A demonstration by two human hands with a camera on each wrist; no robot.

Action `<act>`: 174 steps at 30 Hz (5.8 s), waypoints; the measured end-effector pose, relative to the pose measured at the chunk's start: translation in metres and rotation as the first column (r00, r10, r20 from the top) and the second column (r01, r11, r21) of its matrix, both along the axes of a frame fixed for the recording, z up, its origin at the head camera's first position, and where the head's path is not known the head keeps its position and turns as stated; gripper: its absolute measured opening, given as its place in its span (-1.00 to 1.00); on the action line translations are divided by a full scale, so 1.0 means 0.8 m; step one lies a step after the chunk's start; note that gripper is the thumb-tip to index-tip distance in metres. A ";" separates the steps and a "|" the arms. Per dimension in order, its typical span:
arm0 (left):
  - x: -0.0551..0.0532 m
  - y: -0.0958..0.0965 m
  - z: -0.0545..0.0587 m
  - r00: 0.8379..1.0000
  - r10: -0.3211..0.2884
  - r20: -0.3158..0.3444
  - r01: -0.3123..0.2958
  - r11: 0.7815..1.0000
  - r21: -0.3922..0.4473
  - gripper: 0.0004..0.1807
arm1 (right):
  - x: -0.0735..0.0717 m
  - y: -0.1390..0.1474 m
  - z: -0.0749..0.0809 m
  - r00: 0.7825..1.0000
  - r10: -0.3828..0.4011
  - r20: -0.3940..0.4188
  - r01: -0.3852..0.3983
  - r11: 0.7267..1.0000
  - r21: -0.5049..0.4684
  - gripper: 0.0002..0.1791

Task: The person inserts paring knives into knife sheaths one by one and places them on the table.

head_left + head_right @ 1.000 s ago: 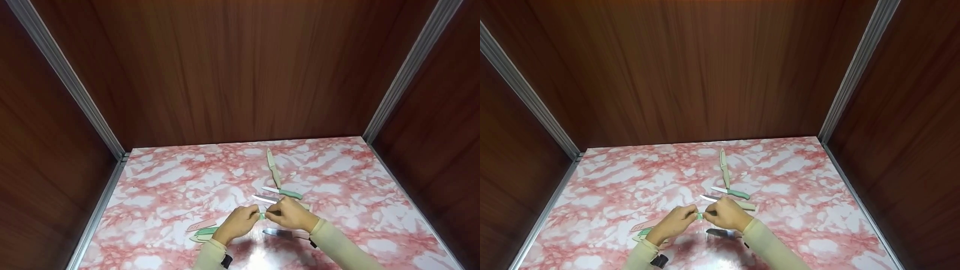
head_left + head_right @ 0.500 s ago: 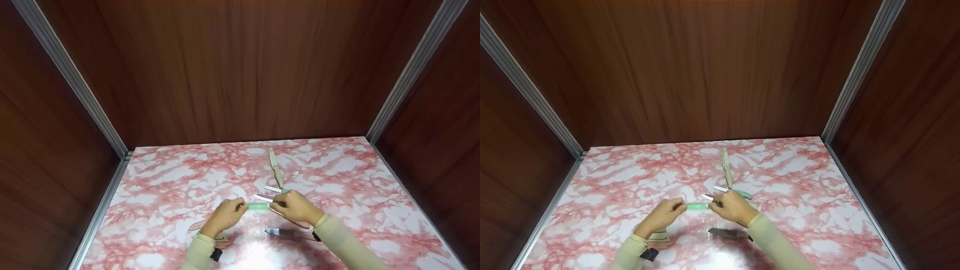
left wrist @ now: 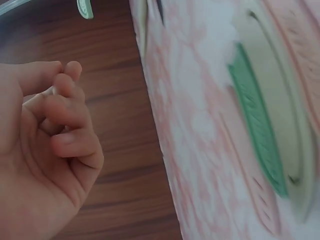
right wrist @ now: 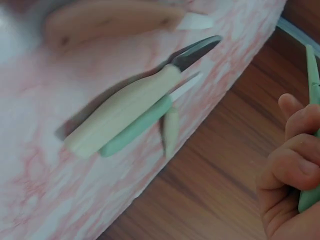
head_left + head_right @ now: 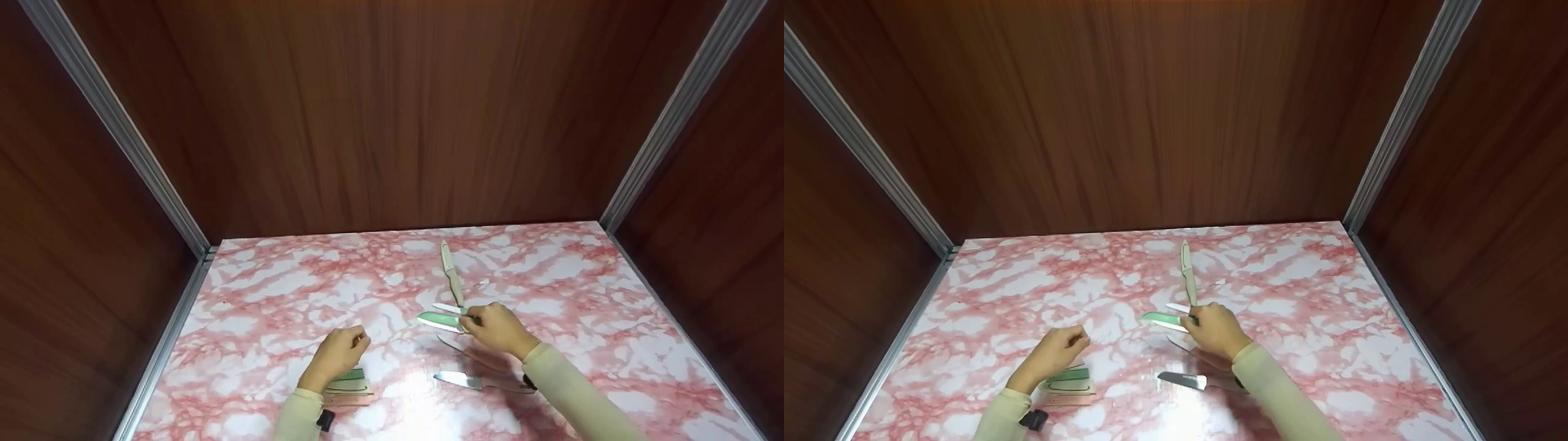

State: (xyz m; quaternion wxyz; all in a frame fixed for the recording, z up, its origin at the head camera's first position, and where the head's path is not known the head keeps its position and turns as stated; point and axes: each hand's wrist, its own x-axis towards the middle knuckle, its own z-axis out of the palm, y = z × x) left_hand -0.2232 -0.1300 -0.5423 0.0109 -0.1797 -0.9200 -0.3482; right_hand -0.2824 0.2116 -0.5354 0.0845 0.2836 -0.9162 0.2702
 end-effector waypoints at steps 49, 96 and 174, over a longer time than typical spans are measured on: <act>0.000 -0.041 -0.061 0.990 0.104 -0.095 -0.129 0.937 -0.323 -0.90 | -0.125 0.036 -0.032 0.831 -0.452 0.325 0.417 0.892 0.177 -0.83; 0.003 -0.024 -0.023 0.997 -0.022 -0.079 0.005 0.980 -0.199 -0.95 | -0.122 0.011 -0.026 0.898 -0.382 0.220 0.365 0.924 0.113 -0.71; 0.025 0.041 -0.006 0.987 -0.137 0.085 0.140 0.989 -0.040 -0.81 | 0.091 0.066 -0.067 0.989 0.103 0.103 -0.127 0.957 0.261 -0.92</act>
